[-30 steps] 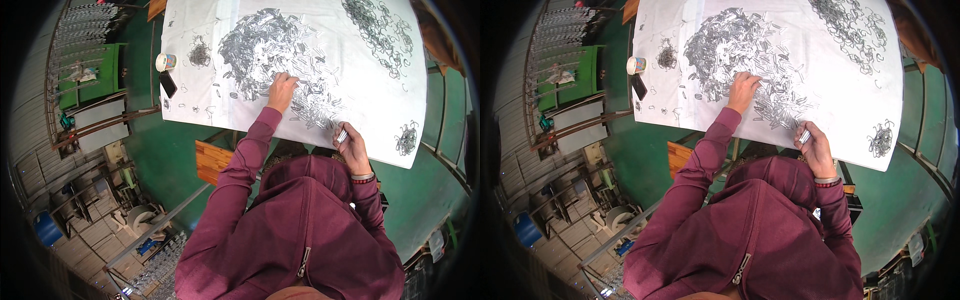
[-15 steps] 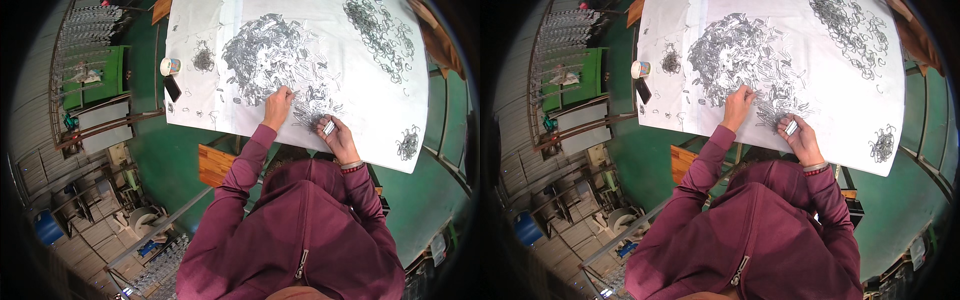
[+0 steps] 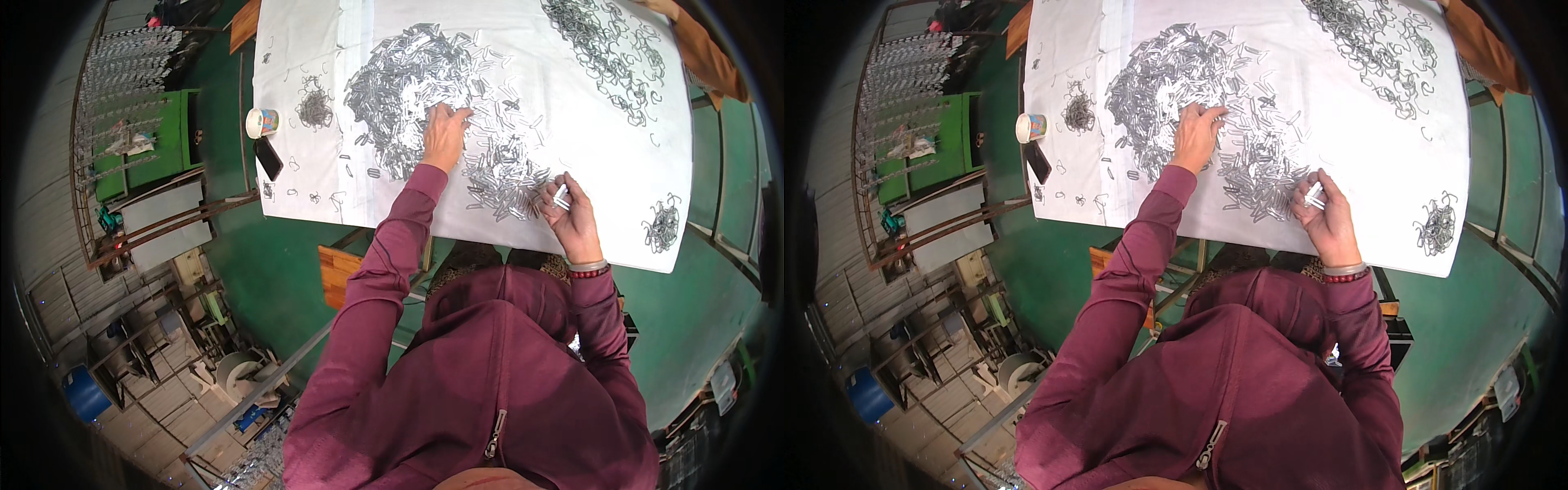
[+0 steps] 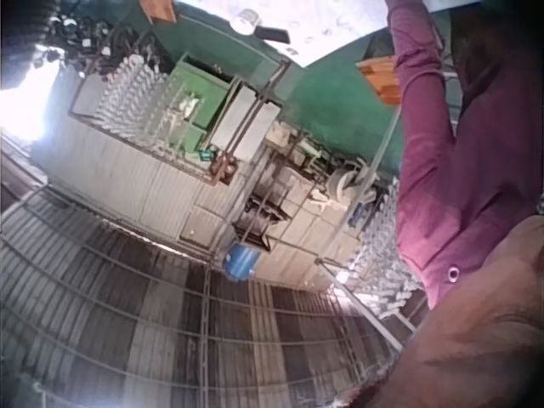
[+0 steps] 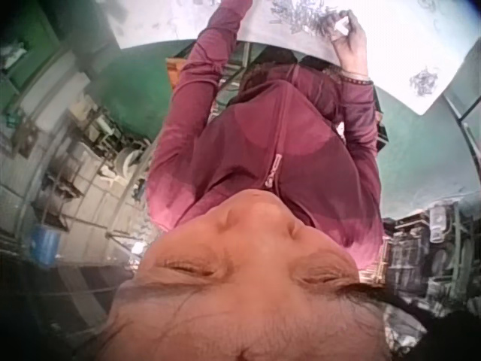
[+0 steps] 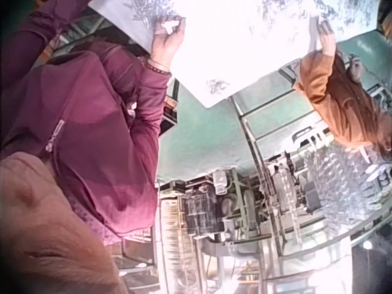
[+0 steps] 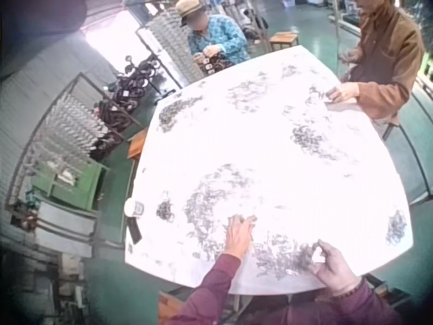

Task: The person stands at a table and repeatedly picks up small silver metallic pieces, links them together by hand, and places the assembled pieces onto a large white sheet. The person occasionally moves to a nearby hanging rack to retrieve more pieces and returns to continue assembling them on the table.

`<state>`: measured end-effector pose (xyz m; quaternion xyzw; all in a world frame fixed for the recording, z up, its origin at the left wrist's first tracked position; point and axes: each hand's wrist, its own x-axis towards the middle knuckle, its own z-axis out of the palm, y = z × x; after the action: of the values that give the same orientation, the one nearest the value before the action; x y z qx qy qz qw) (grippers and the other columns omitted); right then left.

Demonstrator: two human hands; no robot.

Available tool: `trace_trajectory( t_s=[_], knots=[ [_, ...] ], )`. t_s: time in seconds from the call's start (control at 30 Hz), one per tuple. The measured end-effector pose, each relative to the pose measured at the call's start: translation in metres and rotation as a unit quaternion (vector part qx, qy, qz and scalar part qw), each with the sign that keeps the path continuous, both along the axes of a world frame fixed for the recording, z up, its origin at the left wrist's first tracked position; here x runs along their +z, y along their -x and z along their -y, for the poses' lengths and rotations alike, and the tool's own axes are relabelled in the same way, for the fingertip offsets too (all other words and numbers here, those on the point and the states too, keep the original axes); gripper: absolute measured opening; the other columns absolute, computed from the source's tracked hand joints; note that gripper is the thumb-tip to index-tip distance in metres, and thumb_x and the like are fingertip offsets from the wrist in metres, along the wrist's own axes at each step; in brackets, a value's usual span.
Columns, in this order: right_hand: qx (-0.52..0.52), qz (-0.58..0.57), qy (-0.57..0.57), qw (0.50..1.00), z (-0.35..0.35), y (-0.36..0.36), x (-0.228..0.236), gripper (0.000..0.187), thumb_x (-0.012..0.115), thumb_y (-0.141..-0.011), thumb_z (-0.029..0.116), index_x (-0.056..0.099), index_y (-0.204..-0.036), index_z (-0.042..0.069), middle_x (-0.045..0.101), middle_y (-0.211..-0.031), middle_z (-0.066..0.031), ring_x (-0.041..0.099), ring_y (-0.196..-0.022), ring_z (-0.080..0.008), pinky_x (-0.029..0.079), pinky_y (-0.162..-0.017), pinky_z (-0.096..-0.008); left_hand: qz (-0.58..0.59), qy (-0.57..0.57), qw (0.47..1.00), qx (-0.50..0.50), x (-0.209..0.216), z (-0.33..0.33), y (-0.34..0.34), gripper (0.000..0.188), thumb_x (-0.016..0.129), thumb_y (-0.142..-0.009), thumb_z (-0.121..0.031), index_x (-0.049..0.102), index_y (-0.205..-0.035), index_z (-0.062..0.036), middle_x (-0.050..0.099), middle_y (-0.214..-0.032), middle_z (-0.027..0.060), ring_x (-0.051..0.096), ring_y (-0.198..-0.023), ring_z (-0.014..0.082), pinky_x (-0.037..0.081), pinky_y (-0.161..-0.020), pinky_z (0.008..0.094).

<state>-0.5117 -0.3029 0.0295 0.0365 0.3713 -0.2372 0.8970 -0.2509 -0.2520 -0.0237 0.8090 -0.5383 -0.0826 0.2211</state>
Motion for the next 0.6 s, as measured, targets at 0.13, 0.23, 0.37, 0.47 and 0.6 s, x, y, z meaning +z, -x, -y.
trace_trajectory(
  t_s=[0.13, 0.23, 0.37, 0.47, 0.6],
  knots=[
    [-0.019, -0.014, 0.006, 1.000, 0.004, 0.025, -0.005, 0.020, 0.048, -0.096, 0.021, 0.048, -0.083, 0.006, 0.045, -0.071, -0.0042, 0.042, -0.063, -0.0140, 0.036, -0.050, -0.0245, 0.004, -0.031, 0.999, -0.027, -0.002, -0.015, 0.009, 0.010, 0.068, -0.078, -0.016, 0.069, -0.085, -0.0091, 0.050, -0.083, 0.0104, 0.051, -0.085, 0.0285, 0.046, -0.072, 0.0412],
    [-0.024, -0.067, -0.008, 0.997, 0.001, 0.033, -0.005, 0.020, 0.048, -0.096, 0.022, 0.048, -0.084, 0.006, 0.046, -0.072, -0.0046, 0.044, -0.064, -0.0147, 0.036, -0.050, -0.0245, -0.043, -0.052, 0.997, -0.022, 0.006, -0.035, 0.022, 0.007, 0.068, -0.078, -0.014, 0.069, -0.083, -0.0089, 0.055, -0.081, 0.0101, 0.054, -0.085, 0.0286, 0.047, -0.070, 0.0413],
    [-0.019, -0.045, -0.018, 0.999, -0.006, 0.035, -0.014, 0.020, 0.048, -0.096, 0.022, 0.049, -0.084, 0.006, 0.047, -0.071, -0.0050, 0.045, -0.064, -0.0156, 0.037, -0.050, -0.0249, -0.079, -0.009, 0.997, -0.001, 0.009, -0.025, 0.018, 0.011, 0.065, -0.080, -0.013, 0.070, -0.081, -0.0036, 0.064, -0.077, 0.0145, 0.057, -0.076, 0.0315, 0.045, -0.072, 0.0411],
    [-0.019, -0.050, -0.023, 0.998, -0.010, 0.024, -0.004, 0.020, 0.047, -0.096, 0.022, 0.049, -0.084, 0.006, 0.048, -0.071, -0.0052, 0.046, -0.063, -0.0157, 0.037, -0.050, -0.0250, -0.018, 0.033, 0.999, 0.009, -0.002, 0.003, 0.003, 0.016, 0.065, -0.081, -0.015, 0.069, -0.082, 0.0001, 0.063, -0.079, 0.0168, 0.057, -0.079, 0.0334, 0.045, -0.074, 0.0415],
    [-0.014, -0.025, -0.010, 1.000, -0.013, 0.022, -0.001, 0.020, 0.045, -0.097, 0.022, 0.049, -0.084, 0.006, 0.048, -0.072, -0.0053, 0.047, -0.063, -0.0158, 0.037, -0.050, -0.0247, 0.012, 0.054, 0.998, 0.013, -0.016, 0.025, 0.002, 0.014, 0.066, -0.079, -0.014, 0.069, -0.085, -0.0012, 0.062, -0.082, 0.0159, 0.056, -0.084, 0.0335, 0.045, -0.074, 0.0422]
  ],
)
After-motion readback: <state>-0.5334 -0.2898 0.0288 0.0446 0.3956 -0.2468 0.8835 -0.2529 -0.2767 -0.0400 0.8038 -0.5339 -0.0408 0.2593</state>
